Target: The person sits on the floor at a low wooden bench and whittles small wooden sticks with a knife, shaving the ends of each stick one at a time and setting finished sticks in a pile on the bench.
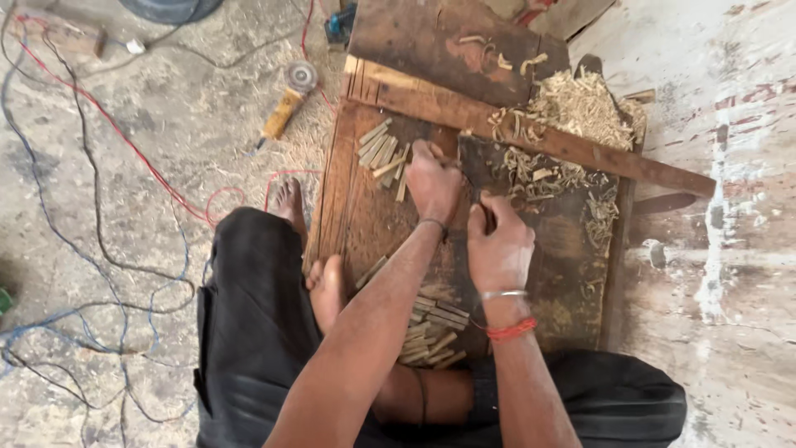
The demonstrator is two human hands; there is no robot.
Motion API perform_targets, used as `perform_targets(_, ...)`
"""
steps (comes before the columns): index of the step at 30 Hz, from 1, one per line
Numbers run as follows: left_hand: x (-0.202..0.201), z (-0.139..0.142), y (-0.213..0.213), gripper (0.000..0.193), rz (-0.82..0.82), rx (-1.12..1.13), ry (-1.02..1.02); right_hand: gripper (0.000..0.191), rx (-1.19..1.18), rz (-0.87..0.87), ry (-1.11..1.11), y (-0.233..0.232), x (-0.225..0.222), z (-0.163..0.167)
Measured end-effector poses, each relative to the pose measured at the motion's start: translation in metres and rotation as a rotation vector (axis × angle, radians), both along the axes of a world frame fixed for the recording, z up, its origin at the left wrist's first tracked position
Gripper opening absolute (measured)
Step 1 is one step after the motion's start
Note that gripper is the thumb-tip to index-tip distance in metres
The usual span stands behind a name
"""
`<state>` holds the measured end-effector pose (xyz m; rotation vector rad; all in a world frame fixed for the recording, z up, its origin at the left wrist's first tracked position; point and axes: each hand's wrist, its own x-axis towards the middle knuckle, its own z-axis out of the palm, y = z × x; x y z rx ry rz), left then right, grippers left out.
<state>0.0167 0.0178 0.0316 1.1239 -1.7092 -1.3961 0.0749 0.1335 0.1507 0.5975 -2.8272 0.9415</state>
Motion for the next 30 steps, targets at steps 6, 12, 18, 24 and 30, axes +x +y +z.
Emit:
perform_targets(6,0.005,0.007,0.004,0.019,-0.015,0.037,-0.008,0.025,-0.113,-0.159,-0.43,0.004,0.013,0.029)
perform_targets(12,0.01,0.013,0.002,0.022,-0.045,0.096,-0.017,0.023,-0.119,-0.119,-0.406,-0.002,0.008,0.037)
perform_targets(18,0.009,0.015,0.004,0.024,-0.046,0.094,-0.01,0.025,-0.057,-0.019,-0.281,0.001,0.003,0.028)
perform_targets(24,0.006,0.013,0.002,0.025,-0.029,0.019,0.027,0.028,-0.111,-0.089,-0.466,0.002,0.008,0.039)
perform_targets(30,0.009,0.017,0.01,0.021,-0.025,0.121,-0.018,0.024,-0.132,-0.083,-0.4,-0.015,0.003,0.044)
